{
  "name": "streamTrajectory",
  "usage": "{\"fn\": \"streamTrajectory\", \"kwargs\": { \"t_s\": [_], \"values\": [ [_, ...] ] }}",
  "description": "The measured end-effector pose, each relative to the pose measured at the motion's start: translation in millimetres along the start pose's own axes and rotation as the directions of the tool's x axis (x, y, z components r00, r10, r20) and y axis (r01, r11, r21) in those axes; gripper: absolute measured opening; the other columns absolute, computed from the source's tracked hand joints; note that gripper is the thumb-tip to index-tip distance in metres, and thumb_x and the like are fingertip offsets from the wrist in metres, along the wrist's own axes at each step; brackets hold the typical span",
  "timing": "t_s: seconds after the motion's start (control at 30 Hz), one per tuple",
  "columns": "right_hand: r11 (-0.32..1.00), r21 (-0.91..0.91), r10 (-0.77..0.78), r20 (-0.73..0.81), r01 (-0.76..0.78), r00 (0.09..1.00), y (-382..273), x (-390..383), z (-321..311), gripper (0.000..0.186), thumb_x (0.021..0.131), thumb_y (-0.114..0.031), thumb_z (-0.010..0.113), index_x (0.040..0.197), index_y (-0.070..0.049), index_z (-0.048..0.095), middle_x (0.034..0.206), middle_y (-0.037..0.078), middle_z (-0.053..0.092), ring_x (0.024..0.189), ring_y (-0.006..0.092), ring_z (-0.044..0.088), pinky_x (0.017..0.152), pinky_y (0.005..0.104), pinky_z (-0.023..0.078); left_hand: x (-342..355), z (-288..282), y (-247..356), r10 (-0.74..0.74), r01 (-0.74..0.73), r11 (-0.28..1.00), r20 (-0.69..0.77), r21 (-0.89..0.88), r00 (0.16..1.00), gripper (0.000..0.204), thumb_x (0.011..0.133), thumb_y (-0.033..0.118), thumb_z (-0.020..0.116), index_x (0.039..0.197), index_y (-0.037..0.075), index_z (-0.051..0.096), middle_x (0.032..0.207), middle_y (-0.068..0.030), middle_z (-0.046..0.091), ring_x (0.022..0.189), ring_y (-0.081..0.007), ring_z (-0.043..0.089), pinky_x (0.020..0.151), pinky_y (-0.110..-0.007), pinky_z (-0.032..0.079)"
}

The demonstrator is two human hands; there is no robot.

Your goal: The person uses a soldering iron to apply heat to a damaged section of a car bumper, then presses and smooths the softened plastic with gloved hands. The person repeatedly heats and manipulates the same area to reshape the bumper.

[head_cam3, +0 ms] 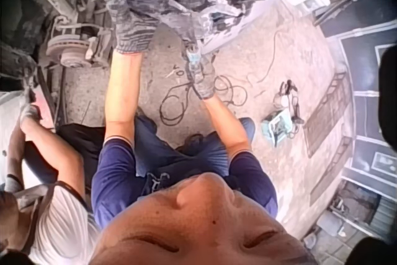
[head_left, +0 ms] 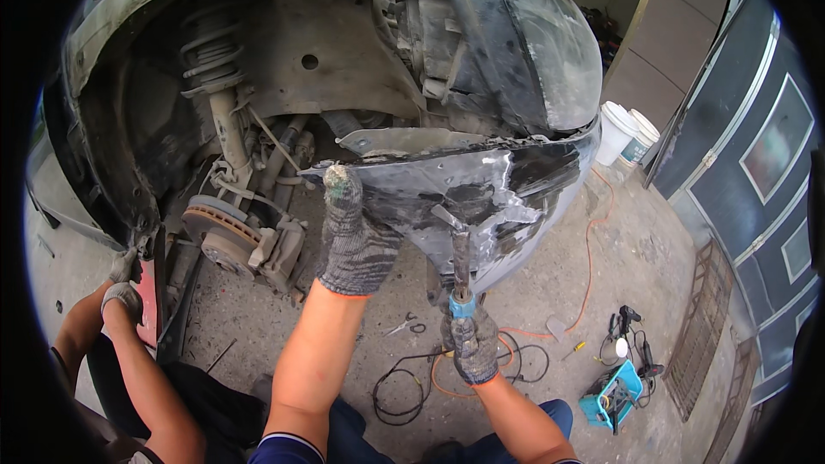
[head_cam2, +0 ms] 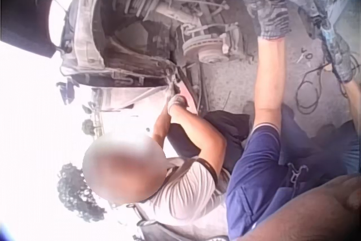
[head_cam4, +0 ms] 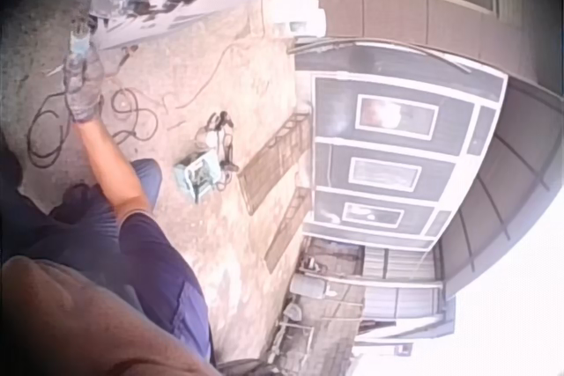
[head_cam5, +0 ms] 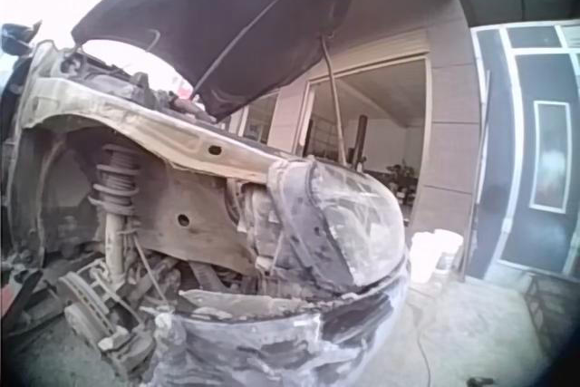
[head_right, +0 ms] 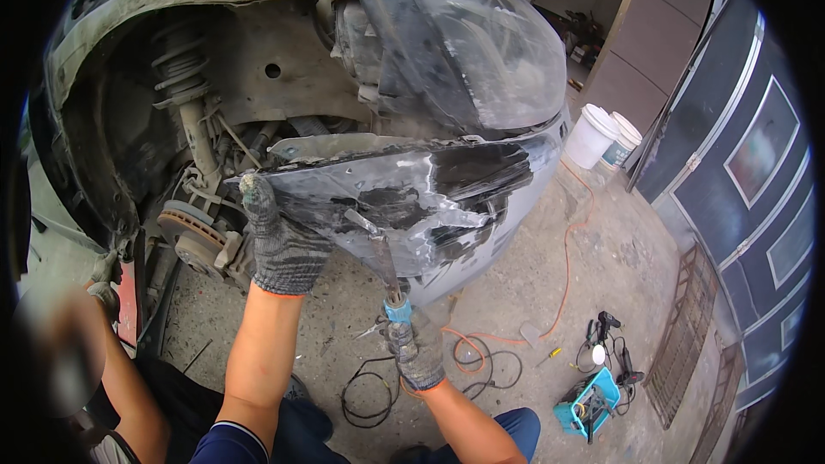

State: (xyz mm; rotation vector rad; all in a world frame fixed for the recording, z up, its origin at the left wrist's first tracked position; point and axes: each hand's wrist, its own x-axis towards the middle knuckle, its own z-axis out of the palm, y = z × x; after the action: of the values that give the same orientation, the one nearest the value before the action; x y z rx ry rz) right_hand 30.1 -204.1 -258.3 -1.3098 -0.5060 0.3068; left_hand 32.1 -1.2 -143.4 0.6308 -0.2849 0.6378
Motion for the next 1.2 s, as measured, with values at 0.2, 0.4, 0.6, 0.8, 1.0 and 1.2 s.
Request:
{"fn": "streamTrajectory", "kwargs": {
  "t_s": [0.2, 0.4, 0.6, 0.8, 1.0, 1.2],
  "values": [
    [0.999, -0.049, 0.016, -0.054, -0.019, 0.998, 11.2, 7.2, -7.5, 0.039, 0.094, -0.041, 0.060, 0.104, -0.004, 0.057, 0.072, -0.002, 0.052, 0.059, 0.0078, 0.046, 0.051, 0.0241, 0.035, 0.1, -3.4, 0.3, -0.017, 0.017, 1.000, 0.006, 0.013, 1.000, 0.077, 0.079, 0.065, 0.064, 0.127, 0.005, 0.052, 0.120, -0.0119, 0.060, 0.108, -0.0306, 0.058, 0.098, -0.047, 0.046],
    [0.999, -0.034, 0.032, -0.009, -0.032, 0.999, 11.5, 0.8, -12.4, 0.040, 0.093, -0.041, 0.061, 0.106, -0.004, 0.057, 0.074, -0.002, 0.053, 0.060, 0.0074, 0.046, 0.051, 0.0234, 0.035, 0.1, -2.3, -2.3, -0.005, 0.005, 1.000, -0.009, -0.001, 1.000, 0.078, 0.080, 0.066, 0.062, 0.128, 0.005, 0.052, 0.122, -0.0119, 0.060, 0.110, -0.0309, 0.058, 0.099, -0.047, 0.046],
    [1.000, -0.012, 0.029, -0.035, -0.029, 0.999, 6.8, 7.3, -4.5, 0.041, 0.093, -0.041, 0.061, 0.108, -0.003, 0.057, 0.074, -0.002, 0.053, 0.060, 0.0075, 0.046, 0.052, 0.0231, 0.035, 0.2, -4.8, -0.7, -0.018, 0.018, 1.000, 0.030, -0.006, 0.999, 0.078, 0.080, 0.065, 0.062, 0.130, 0.006, 0.051, 0.126, -0.0121, 0.058, 0.114, -0.0309, 0.056, 0.102, -0.047, 0.044],
    [0.999, -0.041, 0.027, -0.011, -0.028, 1.000, 4.0, 0.7, -6.6, 0.039, 0.093, -0.041, 0.061, 0.105, -0.004, 0.057, 0.074, -0.001, 0.053, 0.061, 0.0073, 0.046, 0.052, 0.0231, 0.036, 2.2, -7.2, -2.3, 0.003, -0.003, 1.000, 0.030, -0.020, 1.000, 0.076, 0.082, 0.064, 0.062, 0.129, 0.006, 0.052, 0.126, -0.0120, 0.059, 0.114, -0.0309, 0.056, 0.102, -0.046, 0.044],
    [0.995, -0.096, -0.026, -0.047, 0.021, 0.999, 12.7, 5.9, -8.8, 0.039, 0.095, -0.042, 0.057, 0.103, -0.004, 0.059, 0.073, -0.003, 0.057, 0.060, 0.0053, 0.048, 0.054, 0.0215, 0.040, 0.4, -4.5, -1.5, -0.007, 0.007, 1.000, 0.014, -0.004, 1.000, 0.073, 0.082, 0.063, 0.062, 0.127, 0.007, 0.053, 0.124, -0.0109, 0.060, 0.112, -0.0299, 0.057, 0.100, -0.047, 0.045],
    [0.999, -0.036, 0.021, -0.066, -0.023, 0.998, 4.8, -1.2, -0.9, 0.038, 0.094, -0.041, 0.060, 0.104, -0.005, 0.056, 0.072, -0.002, 0.052, 0.059, 0.0069, 0.045, 0.051, 0.0233, 0.034, -1.5, -2.1, 0.1, 0.018, -0.018, 1.000, -0.023, 0.008, 1.000, 0.071, 0.080, 0.061, 0.066, 0.124, 0.007, 0.055, 0.118, -0.0100, 0.062, 0.109, -0.0293, 0.058, 0.099, -0.046, 0.046]
  ]
}}
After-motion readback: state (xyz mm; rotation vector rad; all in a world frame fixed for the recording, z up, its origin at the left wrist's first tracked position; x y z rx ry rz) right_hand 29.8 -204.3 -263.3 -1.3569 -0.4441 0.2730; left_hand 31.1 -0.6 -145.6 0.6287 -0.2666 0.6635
